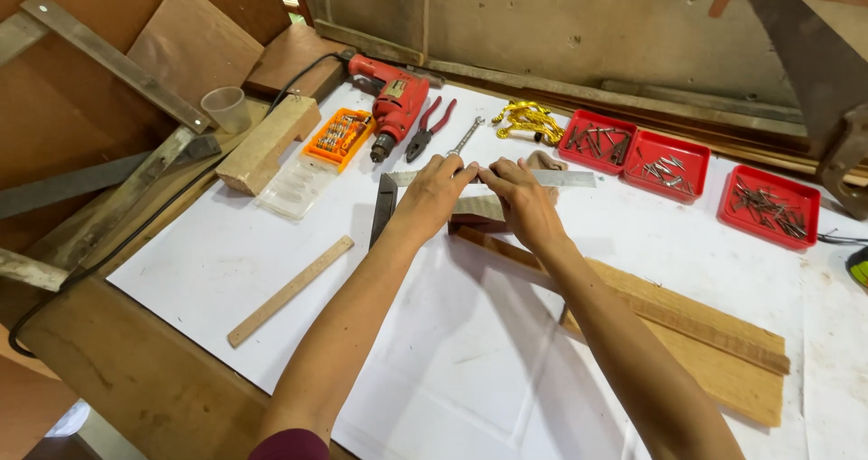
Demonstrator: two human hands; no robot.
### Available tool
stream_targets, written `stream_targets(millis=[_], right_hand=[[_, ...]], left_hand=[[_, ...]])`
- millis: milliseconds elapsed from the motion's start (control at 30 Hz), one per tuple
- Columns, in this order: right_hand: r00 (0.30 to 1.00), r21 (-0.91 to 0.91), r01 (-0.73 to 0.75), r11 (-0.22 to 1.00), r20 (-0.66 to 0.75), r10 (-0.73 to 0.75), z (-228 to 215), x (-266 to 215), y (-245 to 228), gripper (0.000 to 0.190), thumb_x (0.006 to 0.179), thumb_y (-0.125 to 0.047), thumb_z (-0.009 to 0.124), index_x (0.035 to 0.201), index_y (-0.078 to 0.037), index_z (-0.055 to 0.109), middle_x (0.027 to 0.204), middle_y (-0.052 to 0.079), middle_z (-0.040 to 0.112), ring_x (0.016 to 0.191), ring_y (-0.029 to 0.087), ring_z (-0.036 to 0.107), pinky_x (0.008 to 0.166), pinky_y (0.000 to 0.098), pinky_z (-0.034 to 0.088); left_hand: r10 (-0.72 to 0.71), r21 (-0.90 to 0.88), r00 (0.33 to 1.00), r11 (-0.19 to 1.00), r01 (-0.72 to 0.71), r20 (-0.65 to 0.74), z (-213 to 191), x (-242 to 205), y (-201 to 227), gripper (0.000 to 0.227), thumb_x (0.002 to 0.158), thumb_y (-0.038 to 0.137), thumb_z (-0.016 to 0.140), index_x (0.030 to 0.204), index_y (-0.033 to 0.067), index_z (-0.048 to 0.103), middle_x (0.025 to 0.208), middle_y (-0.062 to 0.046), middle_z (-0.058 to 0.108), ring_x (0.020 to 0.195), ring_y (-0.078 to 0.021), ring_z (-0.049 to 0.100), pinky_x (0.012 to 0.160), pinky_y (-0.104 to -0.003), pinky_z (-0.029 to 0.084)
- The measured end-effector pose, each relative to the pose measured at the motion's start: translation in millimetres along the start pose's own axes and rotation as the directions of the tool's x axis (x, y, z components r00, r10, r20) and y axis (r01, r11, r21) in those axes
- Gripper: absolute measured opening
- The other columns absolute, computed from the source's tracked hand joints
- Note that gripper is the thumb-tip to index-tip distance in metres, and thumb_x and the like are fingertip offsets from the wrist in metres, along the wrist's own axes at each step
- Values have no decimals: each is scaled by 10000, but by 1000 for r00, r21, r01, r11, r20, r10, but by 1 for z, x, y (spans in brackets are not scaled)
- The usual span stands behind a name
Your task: Measuring, marking, and nailing wood strips to assemble a structure.
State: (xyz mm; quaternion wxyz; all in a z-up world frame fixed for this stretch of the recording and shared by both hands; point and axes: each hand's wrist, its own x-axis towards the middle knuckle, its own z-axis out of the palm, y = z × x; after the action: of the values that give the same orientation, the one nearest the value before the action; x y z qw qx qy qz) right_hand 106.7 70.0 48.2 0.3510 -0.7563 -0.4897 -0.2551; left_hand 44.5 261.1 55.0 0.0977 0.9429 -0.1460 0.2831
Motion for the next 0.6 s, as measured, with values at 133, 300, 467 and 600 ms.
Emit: stream_targets(millis=[133, 300, 467, 600], right_hand=[[998, 9, -1, 1000, 65, 0, 28, 19, 21, 458, 830, 145, 581, 1247, -24, 667, 1070, 134, 654, 1059, 388, 640, 1159, 546, 421], [989, 56, -27, 998, 144, 19, 55, 27, 39, 505, 815, 155, 570, 1256, -69, 675, 1078, 130, 662, 1030, 400, 637, 1159, 569, 389], [971, 56, -73, 996, 233, 58, 71, 29, 45, 529, 802, 150, 577, 1261, -90, 684, 1060, 117, 669, 1016, 376, 658, 1189, 556, 379], [969, 69, -54, 996, 246, 35, 83, 26, 53, 536, 803, 134, 604, 1275, -102, 698, 1064, 118, 673, 995, 370, 663, 1195, 547, 369]], left_hand=[[-20, 12, 1000, 1000, 21, -8, 12, 3, -31, 477, 823, -81, 574, 1265, 78, 659, 1126, -88, 585, 1074, -303, 576, 930, -425, 535], [-97, 42, 995, 994, 96, 22, 37, -2, -58, 413, 856, -69, 587, 1230, 87, 669, 1110, -93, 574, 1072, -309, 577, 908, -439, 539], [-148, 20, 988, 989, 148, 43, 51, -11, -69, 417, 873, -79, 571, 1237, 100, 670, 1108, -82, 576, 1066, -309, 582, 892, -439, 549], [-180, 52, 981, 983, 176, 74, 60, -16, -74, 416, 875, -76, 575, 1239, 103, 668, 1107, -86, 575, 1066, -307, 582, 870, -441, 555]])
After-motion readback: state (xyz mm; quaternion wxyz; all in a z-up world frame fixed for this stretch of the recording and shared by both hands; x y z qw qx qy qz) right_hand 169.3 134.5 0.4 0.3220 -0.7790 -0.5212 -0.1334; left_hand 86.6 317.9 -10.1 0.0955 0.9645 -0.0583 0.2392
